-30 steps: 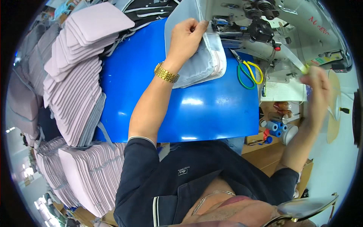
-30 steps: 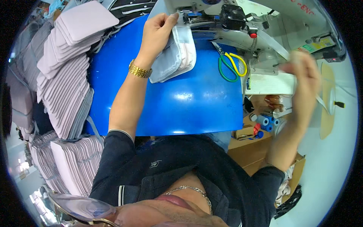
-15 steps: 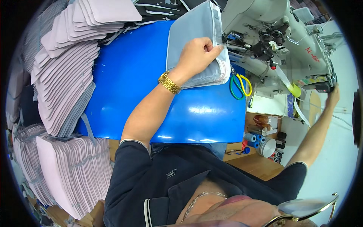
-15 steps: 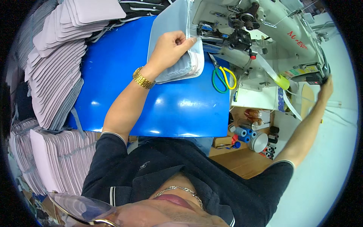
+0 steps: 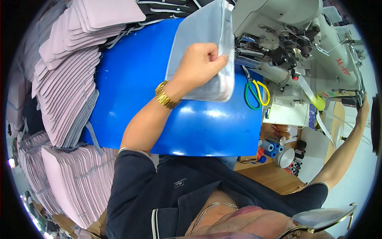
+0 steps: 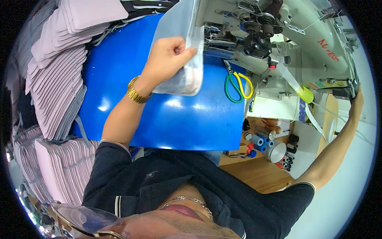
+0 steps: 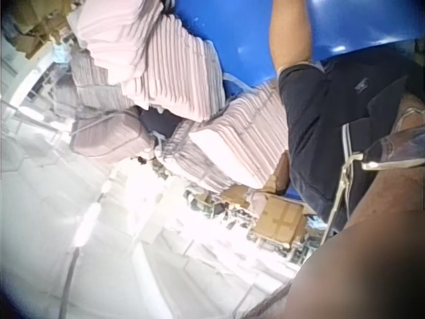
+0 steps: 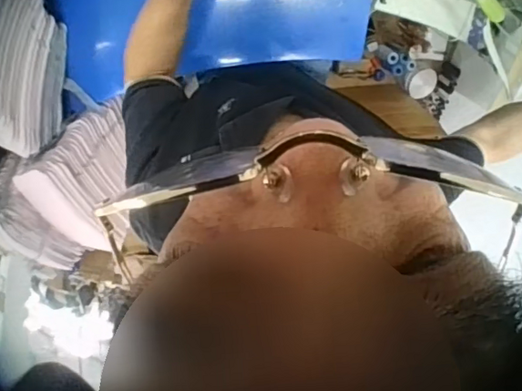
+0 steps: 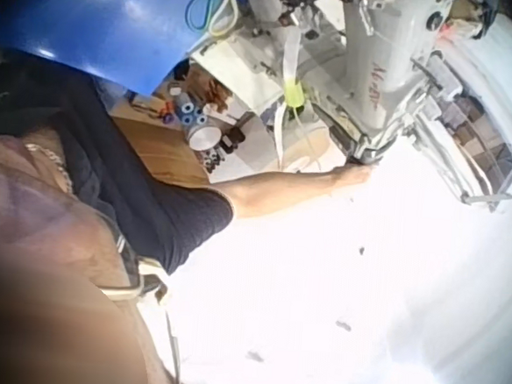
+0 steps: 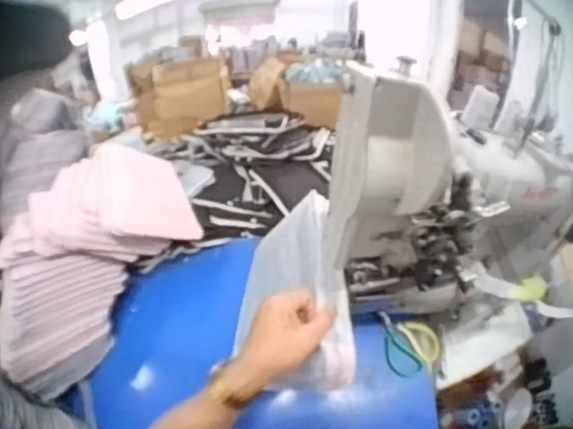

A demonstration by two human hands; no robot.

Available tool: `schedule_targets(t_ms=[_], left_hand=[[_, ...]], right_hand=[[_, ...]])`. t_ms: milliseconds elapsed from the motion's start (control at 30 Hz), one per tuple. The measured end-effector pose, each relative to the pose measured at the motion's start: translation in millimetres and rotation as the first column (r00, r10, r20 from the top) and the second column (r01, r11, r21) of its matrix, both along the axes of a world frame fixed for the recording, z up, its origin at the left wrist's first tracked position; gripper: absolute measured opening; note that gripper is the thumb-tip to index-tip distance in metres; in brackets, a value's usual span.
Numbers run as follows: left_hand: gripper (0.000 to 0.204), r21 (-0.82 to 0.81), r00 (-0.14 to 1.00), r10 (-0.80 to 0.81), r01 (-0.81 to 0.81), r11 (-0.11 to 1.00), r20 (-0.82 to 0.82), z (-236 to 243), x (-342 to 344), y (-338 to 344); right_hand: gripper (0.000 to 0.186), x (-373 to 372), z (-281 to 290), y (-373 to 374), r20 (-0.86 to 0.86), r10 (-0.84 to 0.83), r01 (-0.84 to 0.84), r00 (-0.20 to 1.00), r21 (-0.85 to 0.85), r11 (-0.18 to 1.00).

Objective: Sewing binding and components onto small leather pouches using an industrial sewing machine.

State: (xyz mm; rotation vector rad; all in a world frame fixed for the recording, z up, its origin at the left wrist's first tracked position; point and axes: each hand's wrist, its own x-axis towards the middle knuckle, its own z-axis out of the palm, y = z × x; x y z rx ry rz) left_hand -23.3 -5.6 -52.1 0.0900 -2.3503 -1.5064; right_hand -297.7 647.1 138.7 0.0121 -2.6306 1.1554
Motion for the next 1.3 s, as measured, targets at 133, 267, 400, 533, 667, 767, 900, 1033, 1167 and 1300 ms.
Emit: schedule_targets(t_ms=[133, 267, 400, 533, 667, 767, 900, 1033, 1167, 1300], left_hand=[[0.042, -0.039, 1.000, 0.004, -0.003, 0.999, 0.010, -18.9, 10.3, -14.5], [0.038, -0.293, 0.996, 0.090, -0.083, 0.953, 0.013, -41.7, -12.9, -20.6], [0.030, -0.462, 0.994, 0.113, -0.095, 0.882, 0.012, -48.0, -30.2, -12.6], [0.026, -0.516, 0.980, -0.138, 0.191, 0.835, 0.140, -41.5, 2.3, 0.7], [0.013, -0.678, 0.992, -0.105, 0.128, 0.723, 0.076, -29.6, 57.6, -20.4], [0.010, -0.773, 0.981, 0.072, -0.187, 0.606, -0.181, -4.9, 49.8, -60.5], [0.023, -0.759, 0.968, 0.081, -0.237, 0.607, -0.238, 46.2, -12.2, -111.9], [0.026, -0.690, 0.878, 0.120, -0.443, 0.572, -0.464, 61.3, -138.5, -155.5], [0.030, -0.859, 0.976, 0.156, -0.209, 0.468, -0.152, -6.8, -222.8, -151.4], [0.036, -0.849, 0.999, 0.014, -0.043, 0.527, -0.041, -81.1, -176.8, -107.6]], right_hand=[[0.042, 5.1, -9.7, -5.3, -0.479, 0.212, 0.238, 0.852, 0.715, 0.658], [0.037, 0.2, -6.3, 2.9, -0.133, 0.115, -0.101, 0.984, 0.107, 0.989], [0.040, 1.5, -31.3, 6.2, -0.465, 0.023, 0.278, 0.885, 0.567, 0.775], [0.044, 32.3, -65.6, -26.5, -0.262, -0.059, -0.058, 0.963, -0.416, 0.907], [0.045, 128.4, -78.3, -82.0, -0.426, 0.053, -0.127, 0.903, -0.148, 0.981], [0.039, 210.0, -122.7, -125.7, -0.260, 0.028, -0.110, 0.965, -0.309, 0.945], [0.030, 281.9, -179.7, -170.0, -0.036, 0.089, -0.097, 0.995, -0.348, 0.932], [0.028, 309.1, -197.3, -187.1, 0.189, 0.091, 0.005, 0.978, -0.455, 0.891], [0.028, 360.5, -183.6, -119.3, 0.093, 0.086, -0.070, 0.992, -0.162, 0.984], [0.025, 455.8, -173.9, -22.6, 0.004, -0.376, 0.367, 0.927, -0.224, 0.903]])
